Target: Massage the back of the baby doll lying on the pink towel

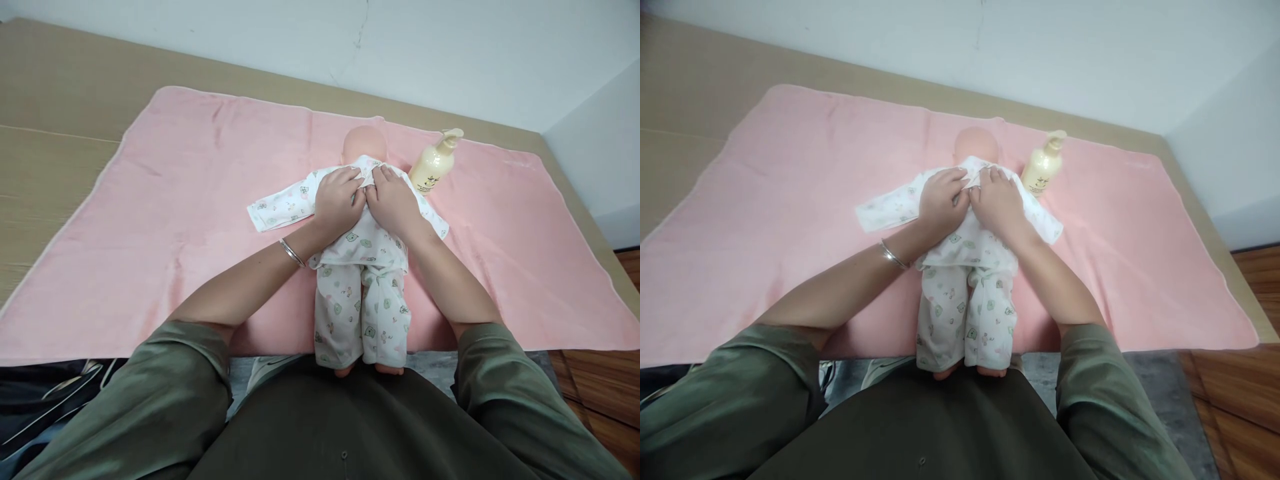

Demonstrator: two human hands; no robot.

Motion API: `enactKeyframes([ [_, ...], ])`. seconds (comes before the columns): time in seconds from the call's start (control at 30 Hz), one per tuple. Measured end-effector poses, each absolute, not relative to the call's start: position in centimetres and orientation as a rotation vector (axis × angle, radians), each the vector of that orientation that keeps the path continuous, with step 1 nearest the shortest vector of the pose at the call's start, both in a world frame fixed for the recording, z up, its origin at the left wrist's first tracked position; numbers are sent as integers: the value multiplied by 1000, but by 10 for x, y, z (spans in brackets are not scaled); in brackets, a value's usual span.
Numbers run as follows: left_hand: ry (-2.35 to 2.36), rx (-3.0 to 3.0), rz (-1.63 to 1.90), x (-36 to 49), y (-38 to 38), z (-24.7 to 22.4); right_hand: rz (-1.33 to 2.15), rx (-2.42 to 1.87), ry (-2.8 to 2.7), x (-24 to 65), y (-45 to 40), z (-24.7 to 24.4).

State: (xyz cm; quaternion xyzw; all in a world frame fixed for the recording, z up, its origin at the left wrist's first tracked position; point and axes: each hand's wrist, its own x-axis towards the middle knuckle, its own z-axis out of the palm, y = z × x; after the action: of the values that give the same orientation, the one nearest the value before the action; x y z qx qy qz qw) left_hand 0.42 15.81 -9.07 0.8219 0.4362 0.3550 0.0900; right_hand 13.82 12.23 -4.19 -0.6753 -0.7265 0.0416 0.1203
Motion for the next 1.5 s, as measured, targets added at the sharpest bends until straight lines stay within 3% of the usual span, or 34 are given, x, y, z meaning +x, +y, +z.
enactKeyframes([
  [0.23, 1383, 2374, 974, 2, 166, -91, -97, -2020, -2199, 120, 101, -32],
  [0.53, 1239, 2499, 1130, 3, 162, -95, 68, -1895, -2132, 141, 127, -53],
  [0.9, 1331, 2393, 995, 2, 169, -94, -46, -2019, -2271, 129, 106, -24],
  [1.2, 1251, 2471, 1067, 3, 162, -94, 49, -1905, -2178, 140, 126, -41],
  [1.5, 1322, 2416, 938, 3, 164, -89, 66, -1930, -2238, 131, 111, -28],
])
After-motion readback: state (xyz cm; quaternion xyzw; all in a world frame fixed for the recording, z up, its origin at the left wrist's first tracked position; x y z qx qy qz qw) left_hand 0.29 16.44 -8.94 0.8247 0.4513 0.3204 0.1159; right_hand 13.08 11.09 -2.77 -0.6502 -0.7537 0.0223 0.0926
